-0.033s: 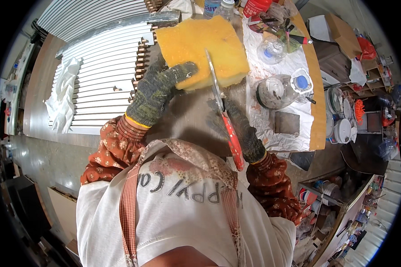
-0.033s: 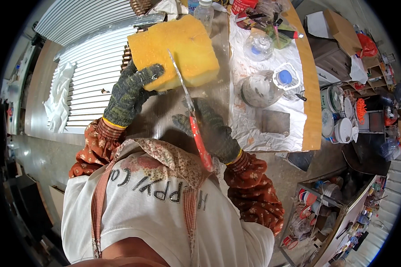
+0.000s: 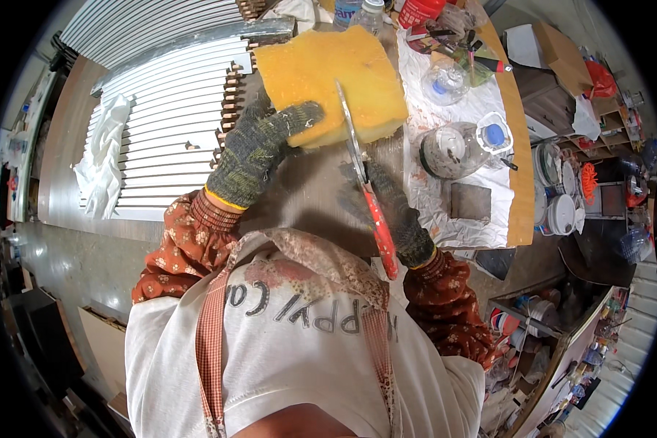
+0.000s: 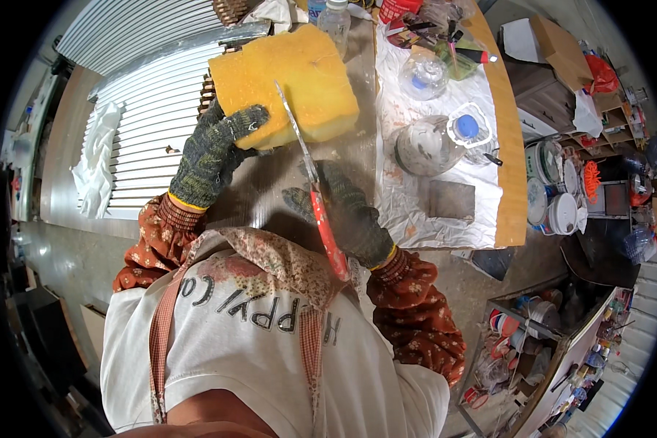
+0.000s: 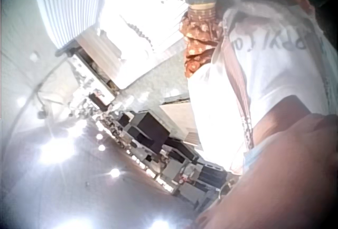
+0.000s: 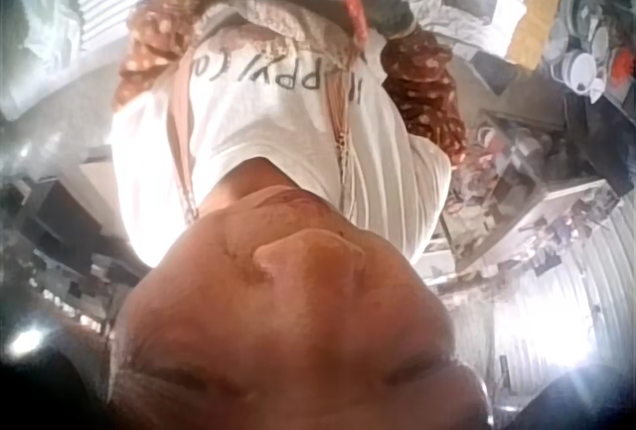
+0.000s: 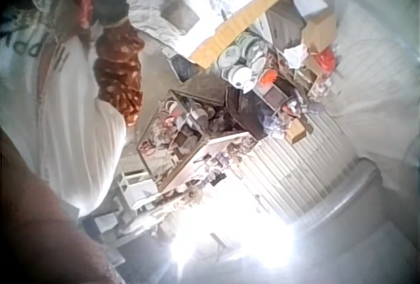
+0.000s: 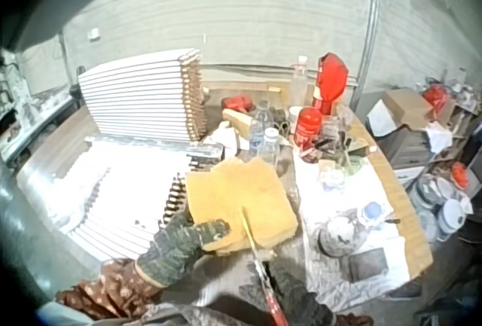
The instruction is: The person cleans a stack of white wooden slats with a sponge and a cloth, then cuts a piece of foam with scissors and applies a white substance to it from a container.
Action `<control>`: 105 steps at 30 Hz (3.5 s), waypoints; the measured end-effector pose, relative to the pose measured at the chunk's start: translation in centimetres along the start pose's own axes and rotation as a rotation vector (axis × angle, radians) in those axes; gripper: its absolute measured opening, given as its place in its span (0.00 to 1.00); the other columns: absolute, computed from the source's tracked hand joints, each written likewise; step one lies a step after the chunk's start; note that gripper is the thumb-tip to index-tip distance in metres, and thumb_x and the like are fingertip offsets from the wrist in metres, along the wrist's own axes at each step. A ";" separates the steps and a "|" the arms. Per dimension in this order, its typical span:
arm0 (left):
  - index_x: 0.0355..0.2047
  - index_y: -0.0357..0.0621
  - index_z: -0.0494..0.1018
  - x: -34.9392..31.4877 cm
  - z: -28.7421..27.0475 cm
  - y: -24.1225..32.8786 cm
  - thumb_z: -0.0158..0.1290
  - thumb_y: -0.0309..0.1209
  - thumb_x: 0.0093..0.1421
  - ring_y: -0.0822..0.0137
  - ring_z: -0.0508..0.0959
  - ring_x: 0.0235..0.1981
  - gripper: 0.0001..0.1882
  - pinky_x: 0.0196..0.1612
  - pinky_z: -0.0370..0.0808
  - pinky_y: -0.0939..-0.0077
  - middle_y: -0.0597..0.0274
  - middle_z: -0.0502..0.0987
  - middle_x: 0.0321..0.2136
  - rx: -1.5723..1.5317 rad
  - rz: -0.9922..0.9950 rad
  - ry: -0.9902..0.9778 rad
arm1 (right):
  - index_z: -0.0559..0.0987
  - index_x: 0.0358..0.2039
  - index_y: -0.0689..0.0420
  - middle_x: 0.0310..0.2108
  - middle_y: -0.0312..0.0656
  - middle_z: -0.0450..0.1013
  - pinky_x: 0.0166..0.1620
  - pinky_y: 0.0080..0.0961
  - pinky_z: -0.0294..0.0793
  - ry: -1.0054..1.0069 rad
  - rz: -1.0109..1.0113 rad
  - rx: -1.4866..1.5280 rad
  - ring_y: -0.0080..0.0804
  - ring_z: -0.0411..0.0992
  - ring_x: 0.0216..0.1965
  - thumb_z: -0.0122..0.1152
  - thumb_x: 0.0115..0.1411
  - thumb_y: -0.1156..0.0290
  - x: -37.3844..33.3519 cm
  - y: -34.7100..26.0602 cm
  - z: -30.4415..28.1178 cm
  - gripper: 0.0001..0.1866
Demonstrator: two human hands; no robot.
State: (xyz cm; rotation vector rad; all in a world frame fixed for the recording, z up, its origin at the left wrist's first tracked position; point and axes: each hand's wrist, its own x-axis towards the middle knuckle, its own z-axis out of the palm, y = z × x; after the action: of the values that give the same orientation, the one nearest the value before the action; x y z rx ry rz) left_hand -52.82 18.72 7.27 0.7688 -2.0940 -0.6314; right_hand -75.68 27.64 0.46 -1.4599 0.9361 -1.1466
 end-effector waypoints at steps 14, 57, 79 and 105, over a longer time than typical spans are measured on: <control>0.51 0.43 0.69 0.8 0.4 -0.4 0.54 0.22 0.55 0.65 0.74 0.46 0.21 0.42 0.75 0.76 0.56 0.71 0.46 -0.511 -0.551 0.074 | 0.72 0.43 0.63 0.40 0.50 0.70 0.44 0.34 0.71 0.022 -0.096 -0.339 0.45 0.71 0.40 0.64 0.53 0.67 1.4 0.6 0.3 0.20; 0.50 0.46 0.70 2.4 -0.5 -0.3 0.55 0.22 0.54 0.60 0.72 0.48 0.22 0.50 0.72 0.67 0.56 0.72 0.46 -0.510 -0.428 0.015 | 0.69 0.52 0.63 0.45 0.48 0.68 0.55 0.43 0.60 -0.093 0.072 0.045 0.47 0.64 0.49 0.57 0.57 0.62 2.7 -0.9 0.2 0.25; 0.48 0.42 0.70 4.5 -0.8 -0.3 0.56 0.26 0.56 0.68 0.75 0.44 0.18 0.45 0.75 0.73 0.60 0.73 0.44 -0.848 -0.710 0.121 | 0.72 0.46 0.60 0.40 0.47 0.71 0.51 0.35 0.66 -0.024 0.074 -0.338 0.43 0.71 0.42 0.61 0.54 0.64 4.4 0.6 0.0 0.21; 0.48 0.38 0.68 4.9 0.3 1.9 0.59 0.29 0.53 0.69 0.77 0.40 0.22 0.44 0.75 0.73 0.61 0.75 0.39 -0.735 -0.663 0.006 | 0.73 0.41 0.68 0.33 0.48 0.71 0.24 0.24 0.68 -0.054 -0.413 -2.496 0.31 0.71 0.27 0.48 0.56 0.73 2.0 6.6 0.4 0.15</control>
State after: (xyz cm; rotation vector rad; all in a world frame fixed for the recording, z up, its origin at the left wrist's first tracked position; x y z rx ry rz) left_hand -56.05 16.63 10.88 0.9957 -1.3844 -1.6271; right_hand -74.68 24.61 -5.68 -3.4545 2.1788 0.7383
